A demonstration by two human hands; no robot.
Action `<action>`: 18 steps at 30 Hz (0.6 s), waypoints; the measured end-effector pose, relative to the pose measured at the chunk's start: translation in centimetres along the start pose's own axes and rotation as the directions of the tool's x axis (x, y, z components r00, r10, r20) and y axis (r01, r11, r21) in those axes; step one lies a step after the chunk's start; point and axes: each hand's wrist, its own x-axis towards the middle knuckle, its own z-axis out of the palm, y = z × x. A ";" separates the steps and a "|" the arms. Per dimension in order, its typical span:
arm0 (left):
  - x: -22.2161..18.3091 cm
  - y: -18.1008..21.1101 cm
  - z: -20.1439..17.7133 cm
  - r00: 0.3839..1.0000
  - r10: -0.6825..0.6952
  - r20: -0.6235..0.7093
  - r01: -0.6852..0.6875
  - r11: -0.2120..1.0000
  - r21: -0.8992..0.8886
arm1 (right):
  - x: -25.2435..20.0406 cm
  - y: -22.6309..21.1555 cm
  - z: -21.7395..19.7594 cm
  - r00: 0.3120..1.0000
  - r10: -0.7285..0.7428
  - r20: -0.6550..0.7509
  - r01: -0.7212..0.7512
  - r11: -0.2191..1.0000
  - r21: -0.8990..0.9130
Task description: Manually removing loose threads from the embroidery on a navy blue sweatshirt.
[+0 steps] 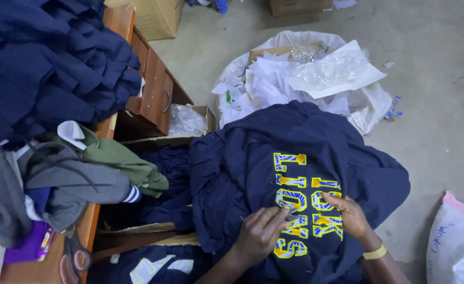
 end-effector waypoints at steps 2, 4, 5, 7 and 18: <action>0.0 0.3 0.0 1.000 -0.012 0.000 0.012 1.000 -0.017 | 0.0 0.5 0.2 0.999 0.011 -0.032 -0.011 1.000 0.022; -0.1 0.4 0.8 1.000 -0.010 0.005 0.010 1.000 -0.025 | -0.1 0.3 0.2 0.994 0.104 -0.026 -0.099 0.986 0.137; -0.1 0.6 1.2 1.000 -0.007 0.017 0.008 0.999 -0.037 | -0.3 0.2 0.3 0.980 0.200 -0.013 -0.191 0.949 0.253; 0.0 0.7 1.7 1.000 0.012 0.007 -0.012 0.999 -0.044 | -0.2 0.3 0.3 0.993 0.111 -0.035 -0.103 0.980 0.172; -0.3 0.1 1.3 0.993 0.092 -0.069 -0.093 0.996 -0.010 | 0.4 -4.2 0.3 0.812 0.578 0.078 -0.497 0.615 0.612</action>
